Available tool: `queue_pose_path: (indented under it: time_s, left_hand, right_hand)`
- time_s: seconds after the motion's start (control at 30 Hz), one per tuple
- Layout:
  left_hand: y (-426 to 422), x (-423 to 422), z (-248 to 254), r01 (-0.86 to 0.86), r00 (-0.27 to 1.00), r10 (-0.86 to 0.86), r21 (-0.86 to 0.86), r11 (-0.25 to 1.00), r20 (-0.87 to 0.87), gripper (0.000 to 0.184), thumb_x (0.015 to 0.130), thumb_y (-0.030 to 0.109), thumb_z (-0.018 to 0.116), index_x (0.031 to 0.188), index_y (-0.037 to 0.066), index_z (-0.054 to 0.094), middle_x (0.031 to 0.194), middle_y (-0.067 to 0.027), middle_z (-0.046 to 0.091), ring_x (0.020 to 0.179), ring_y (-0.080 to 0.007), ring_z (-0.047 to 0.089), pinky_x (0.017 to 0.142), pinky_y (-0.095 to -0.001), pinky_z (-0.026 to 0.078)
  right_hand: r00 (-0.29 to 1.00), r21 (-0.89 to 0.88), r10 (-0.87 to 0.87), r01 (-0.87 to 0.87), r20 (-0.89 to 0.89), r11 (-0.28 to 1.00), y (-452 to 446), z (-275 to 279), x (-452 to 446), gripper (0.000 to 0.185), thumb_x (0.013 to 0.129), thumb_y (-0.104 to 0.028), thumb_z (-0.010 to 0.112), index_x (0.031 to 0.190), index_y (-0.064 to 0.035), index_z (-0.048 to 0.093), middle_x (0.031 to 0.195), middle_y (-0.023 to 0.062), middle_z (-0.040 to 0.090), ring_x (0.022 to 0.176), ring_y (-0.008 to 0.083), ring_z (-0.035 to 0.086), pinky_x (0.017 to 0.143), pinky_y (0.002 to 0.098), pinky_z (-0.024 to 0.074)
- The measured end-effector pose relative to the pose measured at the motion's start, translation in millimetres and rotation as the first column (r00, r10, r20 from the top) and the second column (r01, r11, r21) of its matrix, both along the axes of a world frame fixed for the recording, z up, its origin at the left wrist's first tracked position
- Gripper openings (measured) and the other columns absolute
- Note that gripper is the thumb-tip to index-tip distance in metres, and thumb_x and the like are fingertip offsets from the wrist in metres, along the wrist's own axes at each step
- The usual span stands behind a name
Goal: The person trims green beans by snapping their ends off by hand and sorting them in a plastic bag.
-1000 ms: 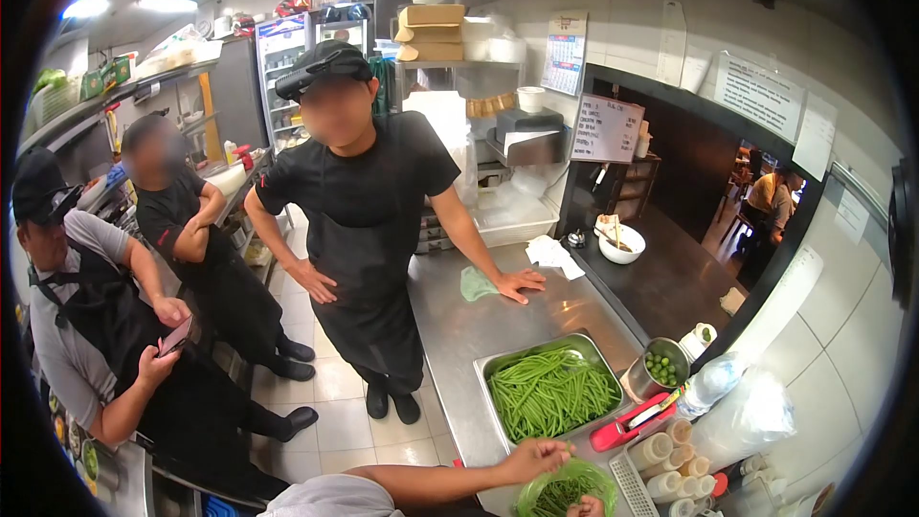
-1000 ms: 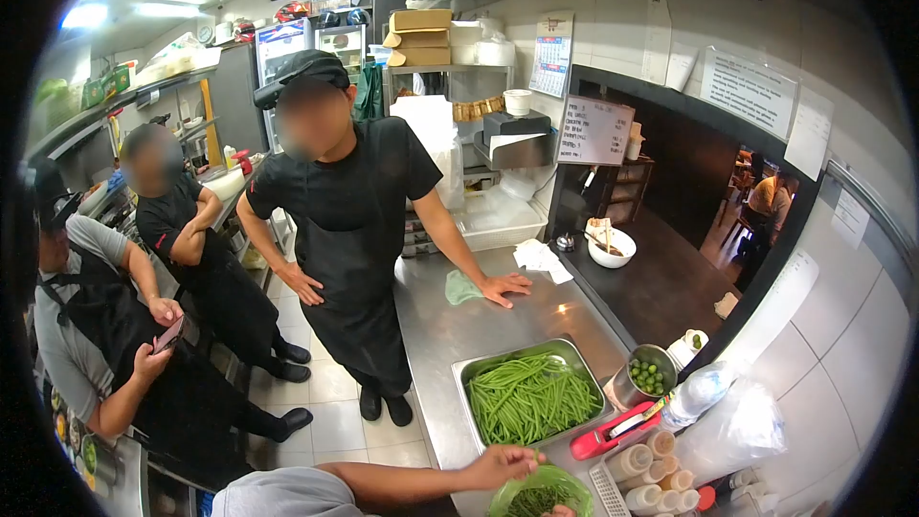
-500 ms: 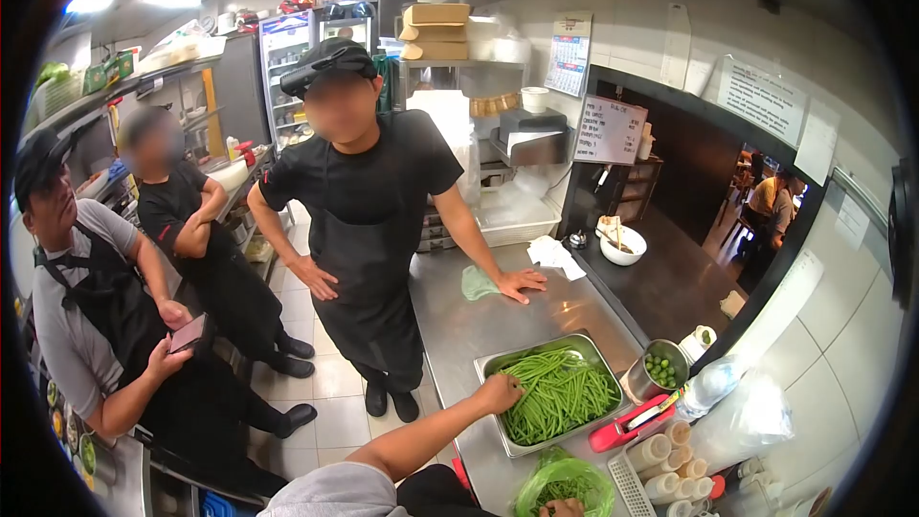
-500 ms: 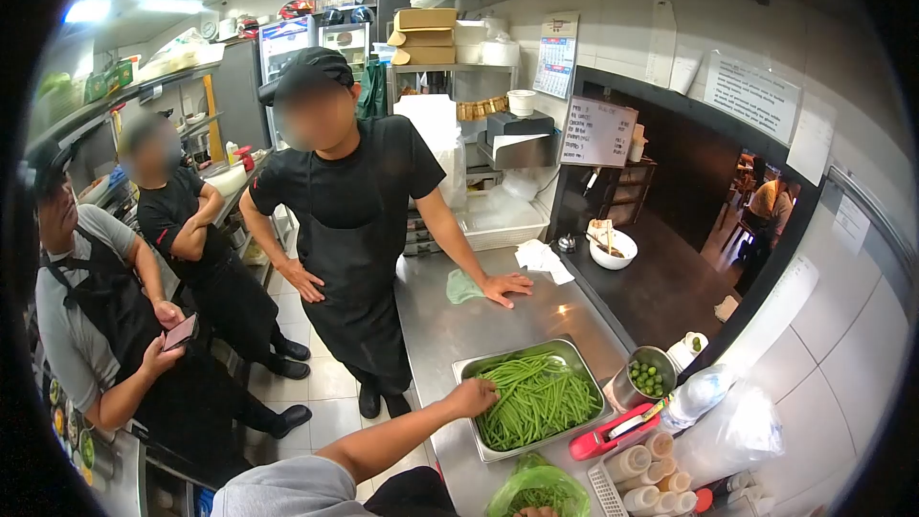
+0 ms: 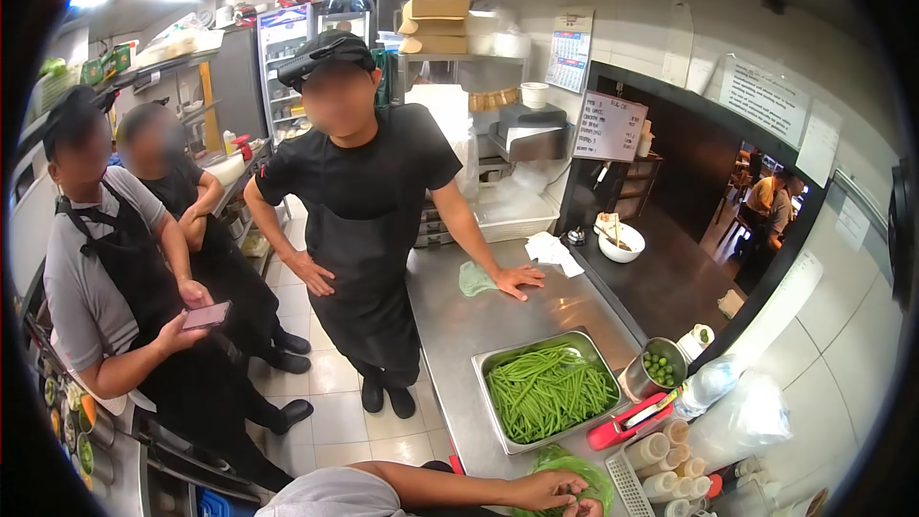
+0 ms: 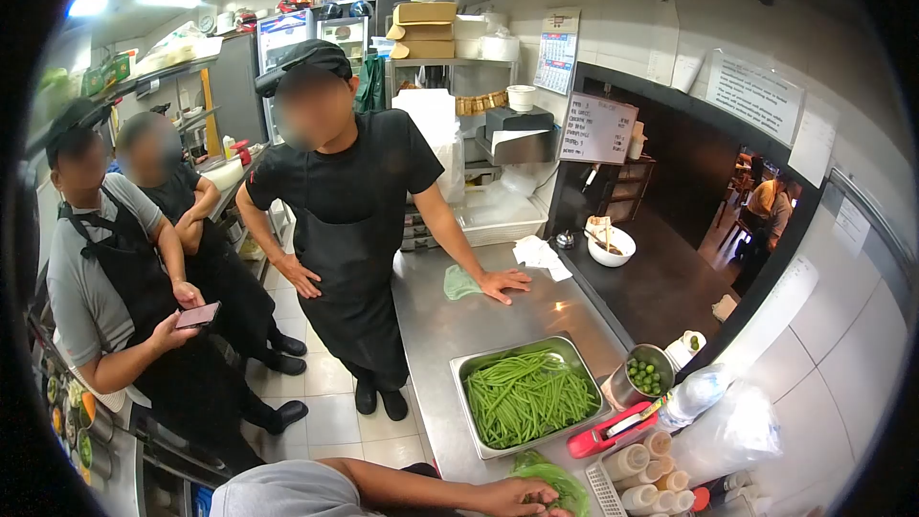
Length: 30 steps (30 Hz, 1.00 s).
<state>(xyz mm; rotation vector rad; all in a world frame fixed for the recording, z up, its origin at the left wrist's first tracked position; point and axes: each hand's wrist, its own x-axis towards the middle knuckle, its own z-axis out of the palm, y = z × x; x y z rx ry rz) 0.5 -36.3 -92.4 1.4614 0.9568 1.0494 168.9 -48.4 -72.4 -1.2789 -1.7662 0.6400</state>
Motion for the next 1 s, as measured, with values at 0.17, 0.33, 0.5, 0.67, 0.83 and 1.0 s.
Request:
queue_pose_path:
  time_s: [0.17,0.33,0.5,0.67,0.83,1.0]
  left_hand:
    - [3,-6,19,0.021,0.981,0.008,0.148,0.989,-0.193,0.023,0.088,0.016,0.061,0.105,0.001,0.062,0.094,-0.0113,0.065,0.086,-0.0205,0.063,0.077,-0.0320,0.050]
    - [-2,-3,27,-0.119,0.989,0.122,-0.044,0.992,0.082,0.029,0.096,0.021,0.055,0.116,0.001,0.061,0.097,-0.0038,0.066,0.090,-0.0109,0.061,0.078,-0.0259,0.050]
    - [10,-15,32,-0.141,0.931,0.200,-0.205,0.969,0.305,0.034,0.097,0.023,0.054,0.124,0.002,0.055,0.101,-0.0012,0.064,0.087,-0.0059,0.056,0.077,-0.0223,0.048]
    - [17,-18,25,-0.160,0.860,0.281,-0.298,0.941,0.426,0.033,0.098,0.023,0.052,0.123,0.002,0.057,0.096,0.0004,0.063,0.073,-0.0052,0.054,0.067,-0.0220,0.048]
    - [6,-8,28,-0.057,0.907,0.175,-0.301,0.952,0.384,0.030,0.098,0.023,0.051,0.119,0.003,0.056,0.098,-0.0010,0.064,0.078,-0.0066,0.056,0.068,-0.0235,0.048]
    - [7,-7,22,-0.038,0.858,0.167,-0.266,0.963,0.485,0.027,0.098,0.023,0.050,0.116,0.003,0.053,0.101,-0.0033,0.064,0.083,-0.0097,0.060,0.071,-0.0239,0.048]
  right_hand:
    - [0.999,0.047,0.035,-0.037,0.033,0.998,-3,-7,-3,0.023,0.088,-0.022,0.067,0.092,-0.0006,0.062,0.076,0.0085,0.062,0.065,0.0184,0.058,0.063,0.0324,0.0492]
    - [0.997,-0.156,0.024,-0.036,-0.079,0.987,-3,4,-8,0.025,0.090,-0.022,0.063,0.100,0.0004,0.061,0.082,0.0095,0.065,0.072,0.0195,0.060,0.068,0.0329,0.0498]
    - [0.995,-0.291,0.090,-0.101,-0.052,0.951,-1,-7,1,0.027,0.091,-0.022,0.060,0.105,0.0004,0.062,0.087,0.0104,0.066,0.079,0.0206,0.062,0.074,0.0330,0.0494]
    - [0.983,-0.399,0.133,-0.173,-0.126,0.901,-5,7,0,0.025,0.091,-0.023,0.059,0.101,0.0002,0.064,0.086,0.0121,0.067,0.078,0.0213,0.062,0.074,0.0331,0.0492]
    - [0.981,-0.336,0.191,-0.171,0.027,0.926,-9,30,-8,0.028,0.092,-0.025,0.058,0.099,0.0001,0.066,0.086,0.0150,0.067,0.080,0.0238,0.063,0.075,0.0342,0.0488]
    - [0.962,-0.183,0.271,-0.271,-0.026,0.945,-8,22,-6,0.028,0.092,-0.026,0.057,0.097,0.0008,0.066,0.087,0.0142,0.068,0.081,0.0244,0.064,0.076,0.0348,0.0489]
